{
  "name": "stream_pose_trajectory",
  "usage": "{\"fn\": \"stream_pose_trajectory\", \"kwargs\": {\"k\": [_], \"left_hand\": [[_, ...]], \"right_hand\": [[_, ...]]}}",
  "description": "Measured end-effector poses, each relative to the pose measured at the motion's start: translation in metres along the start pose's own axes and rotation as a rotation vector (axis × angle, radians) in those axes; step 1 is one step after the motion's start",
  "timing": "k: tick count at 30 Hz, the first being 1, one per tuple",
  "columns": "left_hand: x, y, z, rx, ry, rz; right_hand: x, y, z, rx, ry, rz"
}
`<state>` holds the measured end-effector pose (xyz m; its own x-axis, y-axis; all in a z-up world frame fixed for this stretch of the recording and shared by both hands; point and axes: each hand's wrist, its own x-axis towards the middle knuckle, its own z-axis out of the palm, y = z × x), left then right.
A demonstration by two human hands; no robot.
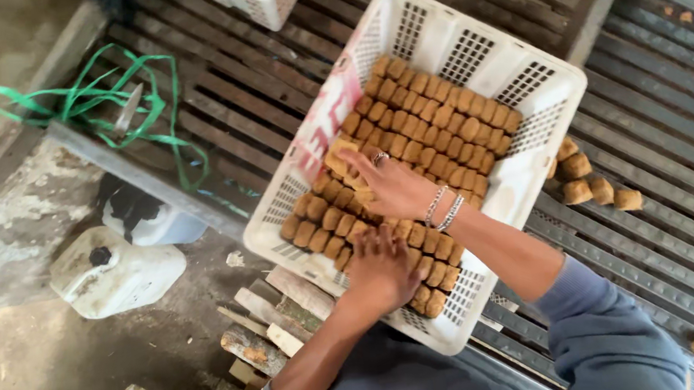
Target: The person transfers small, brown, cube-shaped food items from a metal grate onto a white plastic basket. They pick up the items by hand and place them into the basket, repeating this process continuously.
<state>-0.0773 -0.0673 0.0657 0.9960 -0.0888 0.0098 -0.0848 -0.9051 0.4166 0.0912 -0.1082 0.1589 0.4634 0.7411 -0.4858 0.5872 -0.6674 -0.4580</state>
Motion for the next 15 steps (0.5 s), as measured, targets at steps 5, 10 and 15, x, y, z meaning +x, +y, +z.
{"fn": "stream_pose_trajectory", "kwargs": {"k": [5, 10, 15], "left_hand": [[0.008, -0.003, -0.020, 0.037, 0.070, 0.067], [0.023, -0.072, -0.083, -0.286, -0.333, -0.179], [0.089, -0.134, -0.100, -0.303, -0.170, -0.218]], "right_hand": [[0.026, -0.017, 0.017, -0.125, -0.094, 0.016], [0.059, 0.005, 0.052, -0.284, -0.202, 0.024], [0.085, 0.017, 0.066, -0.450, -0.174, -0.116]]}}
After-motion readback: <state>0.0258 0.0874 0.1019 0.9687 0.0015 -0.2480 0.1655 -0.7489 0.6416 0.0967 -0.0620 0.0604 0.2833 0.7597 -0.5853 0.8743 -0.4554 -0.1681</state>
